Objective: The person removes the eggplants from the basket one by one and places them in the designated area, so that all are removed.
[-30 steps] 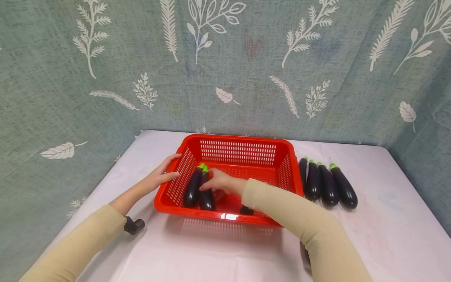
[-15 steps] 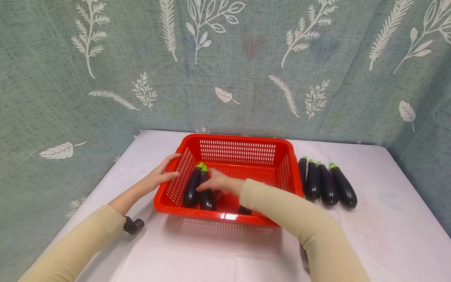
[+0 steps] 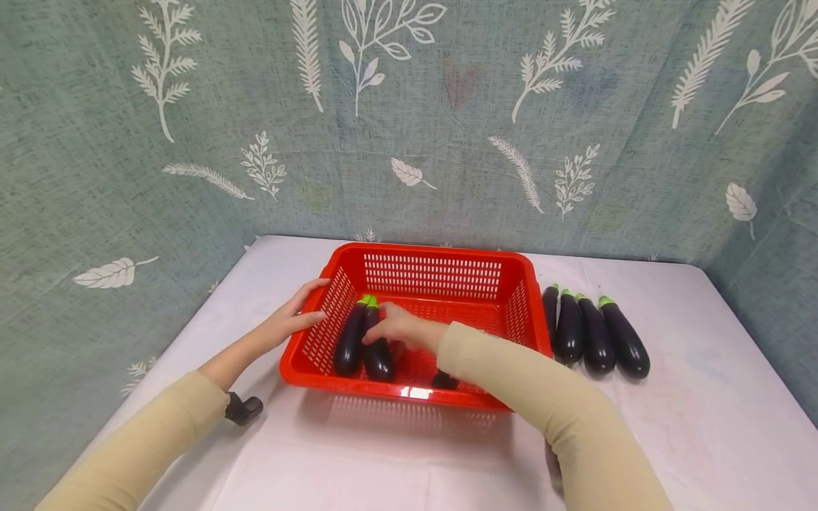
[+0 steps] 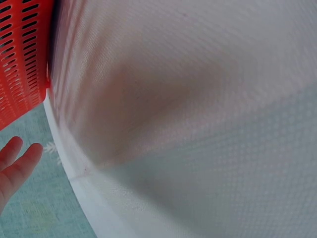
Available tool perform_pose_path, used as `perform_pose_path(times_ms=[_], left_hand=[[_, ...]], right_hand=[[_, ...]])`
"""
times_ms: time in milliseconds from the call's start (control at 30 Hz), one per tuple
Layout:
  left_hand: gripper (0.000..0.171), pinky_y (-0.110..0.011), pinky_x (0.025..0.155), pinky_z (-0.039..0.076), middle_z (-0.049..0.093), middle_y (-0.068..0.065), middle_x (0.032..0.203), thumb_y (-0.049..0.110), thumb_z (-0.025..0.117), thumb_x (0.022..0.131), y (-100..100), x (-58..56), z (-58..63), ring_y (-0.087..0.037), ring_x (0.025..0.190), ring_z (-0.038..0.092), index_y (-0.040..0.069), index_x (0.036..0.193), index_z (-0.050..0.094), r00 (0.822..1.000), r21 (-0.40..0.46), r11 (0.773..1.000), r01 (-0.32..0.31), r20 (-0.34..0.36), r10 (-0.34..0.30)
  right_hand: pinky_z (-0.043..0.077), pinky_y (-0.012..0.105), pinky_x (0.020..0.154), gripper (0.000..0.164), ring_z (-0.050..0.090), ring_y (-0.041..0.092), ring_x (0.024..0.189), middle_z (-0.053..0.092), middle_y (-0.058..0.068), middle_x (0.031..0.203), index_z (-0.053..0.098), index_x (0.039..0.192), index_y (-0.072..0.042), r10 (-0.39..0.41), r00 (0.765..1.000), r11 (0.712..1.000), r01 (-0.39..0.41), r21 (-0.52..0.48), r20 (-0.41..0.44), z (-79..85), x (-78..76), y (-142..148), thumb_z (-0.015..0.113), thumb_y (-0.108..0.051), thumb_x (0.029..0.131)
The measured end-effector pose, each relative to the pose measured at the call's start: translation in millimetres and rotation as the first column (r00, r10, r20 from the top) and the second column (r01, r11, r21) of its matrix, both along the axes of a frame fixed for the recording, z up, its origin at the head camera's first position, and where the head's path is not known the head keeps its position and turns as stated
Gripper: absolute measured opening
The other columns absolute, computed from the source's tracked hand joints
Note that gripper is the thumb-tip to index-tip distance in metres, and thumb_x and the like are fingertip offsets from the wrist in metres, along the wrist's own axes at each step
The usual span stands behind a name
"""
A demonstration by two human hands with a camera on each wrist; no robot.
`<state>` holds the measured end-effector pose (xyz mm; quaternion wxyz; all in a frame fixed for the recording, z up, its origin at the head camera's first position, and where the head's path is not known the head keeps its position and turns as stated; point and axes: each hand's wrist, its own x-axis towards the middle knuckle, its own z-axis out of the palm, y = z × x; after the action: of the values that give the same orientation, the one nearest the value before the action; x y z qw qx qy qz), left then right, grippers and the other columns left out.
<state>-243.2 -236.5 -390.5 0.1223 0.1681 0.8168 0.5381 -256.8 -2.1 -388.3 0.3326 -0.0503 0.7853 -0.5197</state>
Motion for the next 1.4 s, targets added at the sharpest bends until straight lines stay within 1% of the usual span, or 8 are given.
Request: perform_pose_path(times_ms=[133, 333, 400, 533, 767, 1067, 1233, 1400], left_hand=[[0.061, -0.041, 0.082, 0.052, 0.034, -0.023, 0.134, 0.021, 0.052, 0.090, 0.8, 0.1, 0.2, -0.037, 0.110, 0.048, 0.016, 0.143, 0.021, 1.000, -0.005, 1.000, -0.001, 0.001, 0.001], [0.060, -0.041, 0.081, 0.052, 0.034, -0.023, 0.133, 0.021, 0.051, 0.091, -0.1, 0.1, -0.1, -0.036, 0.108, 0.049, 0.016, 0.142, 0.021, 1.000, -0.001, 1.000, 0.002, -0.004, -0.002], [0.060, -0.041, 0.081, 0.053, 0.034, -0.024, 0.133, 0.020, 0.051, 0.091, -0.2, 0.1, -0.2, -0.035, 0.107, 0.050, 0.015, 0.142, 0.021, 1.000, 0.001, 1.000, 0.004, -0.005, -0.004], [0.062, -0.041, 0.081, 0.052, 0.034, -0.024, 0.133, 0.022, 0.052, 0.090, 0.0, 0.1, 0.1, -0.035, 0.107, 0.050, 0.015, 0.143, 0.020, 1.000, -0.001, 1.000, 0.005, -0.003, -0.005], [0.061, -0.040, 0.081, 0.053, 0.035, -0.024, 0.133, 0.021, 0.052, 0.091, 0.3, 0.5, 0.7, -0.036, 0.107, 0.050, 0.015, 0.143, 0.020, 1.000, 0.001, 1.000, 0.007, -0.001, -0.007], [0.060, -0.040, 0.080, 0.053, 0.035, -0.024, 0.132, 0.020, 0.051, 0.091, 0.2, 0.2, 1.1, -0.034, 0.107, 0.050, 0.016, 0.142, 0.021, 1.000, -0.014, 1.000, 0.001, -0.010, -0.001], [0.060, -0.040, 0.080, 0.053, 0.035, -0.022, 0.133, 0.020, 0.051, 0.091, 1.1, 0.6, 1.3, -0.034, 0.108, 0.050, 0.019, 0.142, 0.021, 1.000, -0.013, 1.000, -0.006, 0.000, 0.006], [0.059, -0.040, 0.080, 0.053, 0.036, -0.022, 0.133, 0.020, 0.050, 0.091, 1.3, 0.5, 1.0, -0.035, 0.107, 0.050, 0.018, 0.142, 0.021, 1.000, -0.005, 1.000, -0.001, 0.003, 0.001]], right_hand=[[0.055, 0.042, 0.061, 0.081, 0.055, 0.025, 0.075, 0.050, 0.018, 0.112, 0.023, 0.143, -0.012, -0.017, 1.000, 0.999, 0.017, -0.035, 0.004, 3.1, -2.4, 4.5, 0.069, -0.007, 0.076], [0.054, 0.045, 0.068, 0.080, 0.057, 0.030, 0.100, 0.051, 0.019, 0.120, 0.022, 0.144, -0.016, -0.029, 1.000, 0.995, 0.029, -0.093, 0.007, 11.9, -4.3, 10.3, 0.067, -0.008, 0.078], [0.054, 0.045, 0.069, 0.078, 0.057, 0.031, 0.104, 0.052, 0.020, 0.119, 0.023, 0.143, -0.016, -0.029, 1.000, 0.993, 0.030, -0.117, 0.004, 14.2, -4.8, 12.1, 0.066, -0.008, 0.078], [0.054, 0.044, 0.068, 0.077, 0.058, 0.030, 0.102, 0.052, 0.019, 0.118, 0.024, 0.143, -0.017, -0.027, 1.000, 0.986, 0.029, -0.161, 0.012, 18.5, -5.0, 15.3, 0.065, -0.006, 0.079], [0.053, 0.047, 0.074, 0.076, 0.055, 0.034, 0.107, 0.044, 0.021, 0.127, 0.023, 0.144, -0.019, -0.013, 0.999, 0.972, 0.020, -0.233, 0.029, 31.7, -1.1, 22.9, 0.063, -0.005, 0.080], [0.052, 0.050, 0.076, 0.077, 0.055, 0.031, 0.105, 0.040, 0.020, 0.128, 0.024, 0.144, -0.019, 0.019, 1.000, 0.945, -0.024, -0.326, -0.017, 56.8, 4.6, 32.4, 0.064, -0.008, 0.079], [0.051, 0.051, 0.077, 0.077, 0.050, 0.033, 0.113, 0.039, 0.019, 0.131, 0.024, 0.144, -0.023, -0.005, 1.000, 0.946, -0.001, -0.324, -0.018, 66.6, 7.3, 33.8, 0.063, -0.005, 0.080], [0.052, 0.050, 0.076, 0.076, 0.050, 0.033, 0.112, 0.039, 0.019, 0.131, 0.025, 0.144, -0.024, -0.032, 0.999, 0.941, 0.026, -0.336, -0.013, 73.6, 8.2, 39.3, 0.061, -0.002, 0.081]])
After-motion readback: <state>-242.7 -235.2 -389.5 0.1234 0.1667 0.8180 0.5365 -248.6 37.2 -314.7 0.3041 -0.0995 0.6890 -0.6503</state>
